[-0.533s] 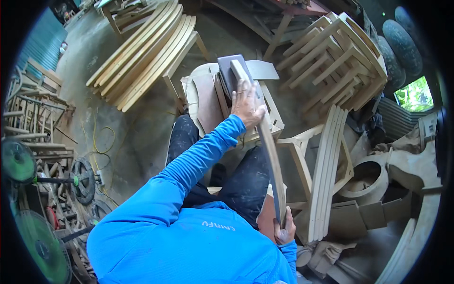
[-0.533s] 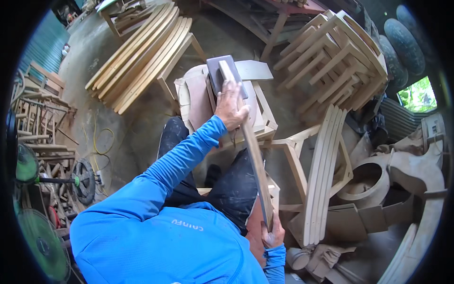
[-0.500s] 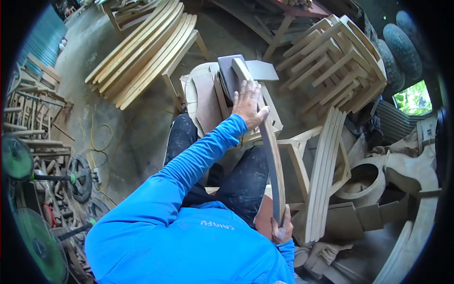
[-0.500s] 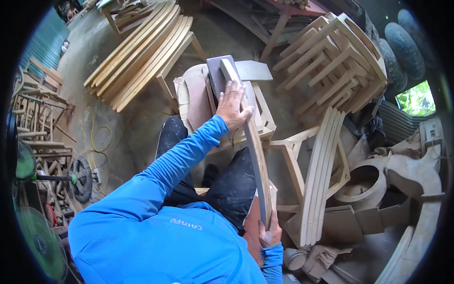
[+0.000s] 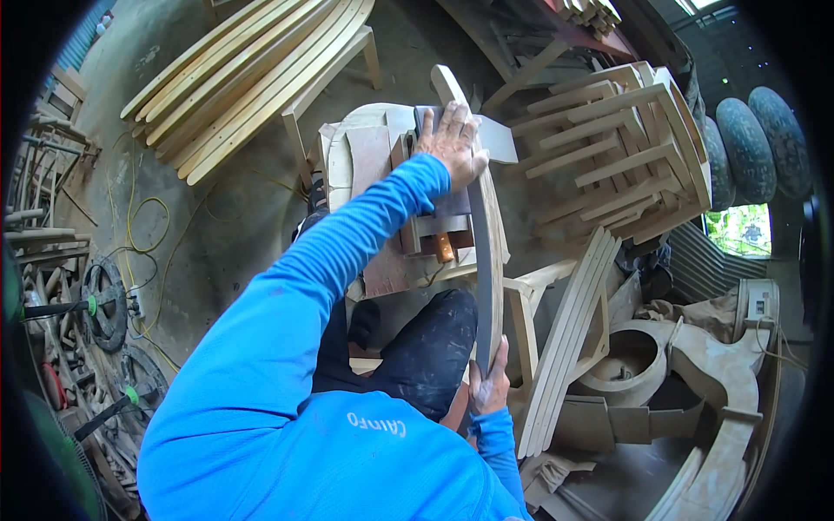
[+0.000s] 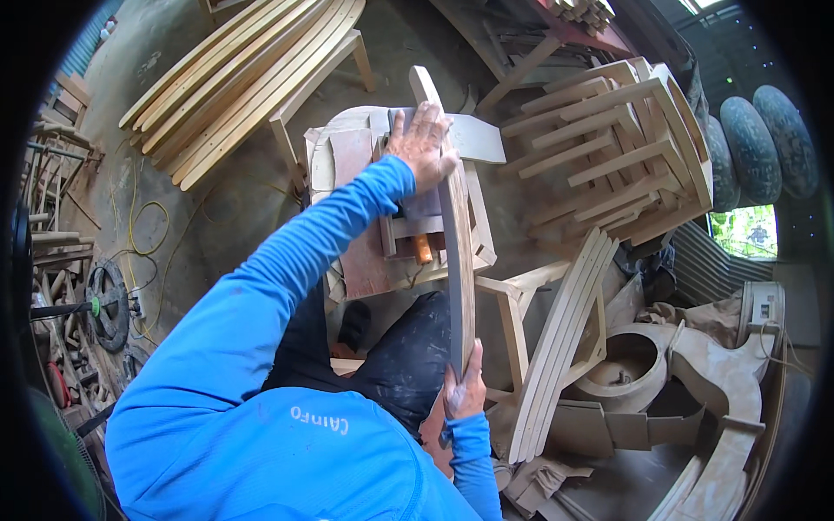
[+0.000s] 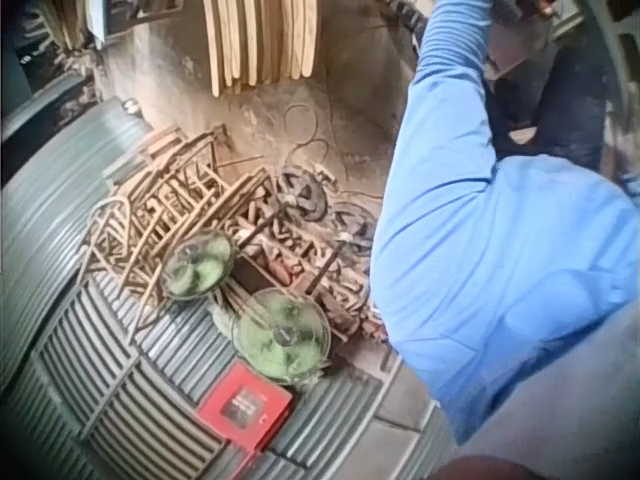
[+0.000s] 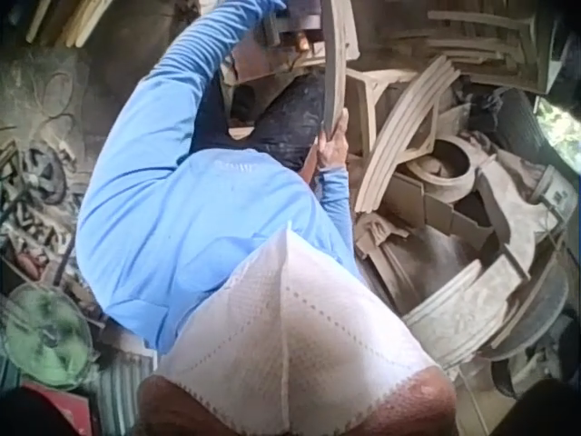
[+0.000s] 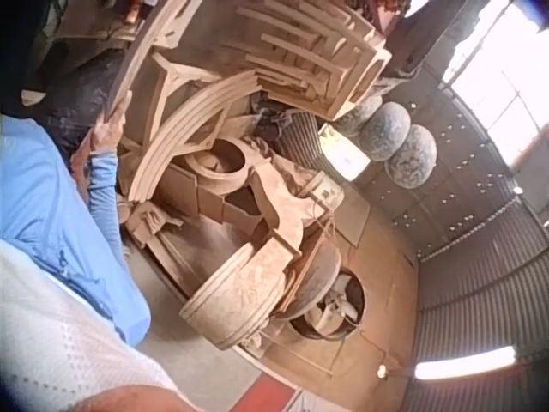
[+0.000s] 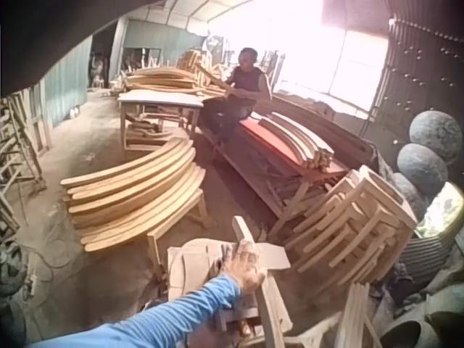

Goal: Sanding curved wooden chair components using a stationary belt sander.

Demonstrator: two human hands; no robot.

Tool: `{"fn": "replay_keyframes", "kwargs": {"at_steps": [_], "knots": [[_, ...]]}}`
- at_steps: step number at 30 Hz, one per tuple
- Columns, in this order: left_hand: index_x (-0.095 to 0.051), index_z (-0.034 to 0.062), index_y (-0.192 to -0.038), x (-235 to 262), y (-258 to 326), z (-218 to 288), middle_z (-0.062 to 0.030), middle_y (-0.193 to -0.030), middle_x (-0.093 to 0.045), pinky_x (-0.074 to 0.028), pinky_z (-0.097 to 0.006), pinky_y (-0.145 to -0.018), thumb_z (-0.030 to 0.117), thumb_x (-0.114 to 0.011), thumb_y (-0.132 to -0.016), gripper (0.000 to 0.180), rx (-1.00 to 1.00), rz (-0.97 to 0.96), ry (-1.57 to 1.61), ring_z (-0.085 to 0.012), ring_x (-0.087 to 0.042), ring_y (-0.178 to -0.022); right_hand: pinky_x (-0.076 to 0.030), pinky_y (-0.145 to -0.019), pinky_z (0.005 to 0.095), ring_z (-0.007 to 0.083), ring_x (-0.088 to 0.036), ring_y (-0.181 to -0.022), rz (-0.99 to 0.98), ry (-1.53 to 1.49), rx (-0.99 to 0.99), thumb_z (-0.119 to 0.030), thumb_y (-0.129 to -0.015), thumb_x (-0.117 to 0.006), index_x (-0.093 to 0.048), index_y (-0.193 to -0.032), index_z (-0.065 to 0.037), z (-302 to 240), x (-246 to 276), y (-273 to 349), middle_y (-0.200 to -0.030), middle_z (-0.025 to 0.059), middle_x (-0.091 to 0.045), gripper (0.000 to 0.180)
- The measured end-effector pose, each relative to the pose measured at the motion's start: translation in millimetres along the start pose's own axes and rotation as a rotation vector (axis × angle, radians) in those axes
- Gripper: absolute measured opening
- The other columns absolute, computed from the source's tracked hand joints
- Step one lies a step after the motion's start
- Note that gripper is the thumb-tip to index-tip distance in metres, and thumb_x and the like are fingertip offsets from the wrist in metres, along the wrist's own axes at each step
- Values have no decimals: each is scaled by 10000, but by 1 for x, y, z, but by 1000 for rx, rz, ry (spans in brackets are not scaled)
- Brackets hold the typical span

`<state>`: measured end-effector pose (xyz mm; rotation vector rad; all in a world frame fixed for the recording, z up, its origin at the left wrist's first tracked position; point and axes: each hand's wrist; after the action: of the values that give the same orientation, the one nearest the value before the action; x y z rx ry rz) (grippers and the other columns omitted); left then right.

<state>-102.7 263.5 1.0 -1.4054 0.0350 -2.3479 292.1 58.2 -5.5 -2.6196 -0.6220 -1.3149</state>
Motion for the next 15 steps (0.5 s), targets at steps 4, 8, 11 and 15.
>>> {"fn": "replay_keyframes", "kwargs": {"at_steps": [4,8,11,15], "knots": [[-306,159,-1597,-1,-52,-45,-140,-1705,-161,-4,-601,-1253,552,-361,-987,728,64,-41,-142,-296,-76,-1593,-556,-842,497,519,-656,-1058,-6,20,43,-105,-941,-675,-190,-1621,-165,-22,-26,-67,-1232,337,-634,837],[-309,181,-1605,22,-96,-71,-93,-1704,-180,-25,-591,-1259,516,-384,-996,698,180,-114,-147,-276,-83,-1592,-550,-789,534,555,-645,-967,25,48,98,-116,-937,-665,-193,-1624,-184,-45,-43,-110,-1078,334,-671,836],[-290,124,-1608,31,-92,-61,-110,-1708,-140,-30,-573,-1266,479,-438,-951,760,288,-152,-90,-276,-58,-1593,-549,-796,533,553,-645,-976,26,23,154,-126,-930,-677,-214,-1621,-168,-46,-33,-104,-1095,340,-664,832],[-287,106,-1603,19,-15,-13,-165,-1704,-126,-37,-584,-1262,517,-435,-943,791,161,-111,-62,-322,-51,-1591,-550,-857,512,520,-638,-1089,-19,16,131,-122,-907,-713,-229,-1611,-130,0,-14,-30,-1308,320,-601,855]]}}
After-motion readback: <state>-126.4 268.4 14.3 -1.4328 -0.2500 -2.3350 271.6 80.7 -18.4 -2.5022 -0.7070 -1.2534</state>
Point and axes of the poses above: each hand's wrist, its own y-axis away from the middle knuckle, its own x-axis out of the back of the hand, z = x × y
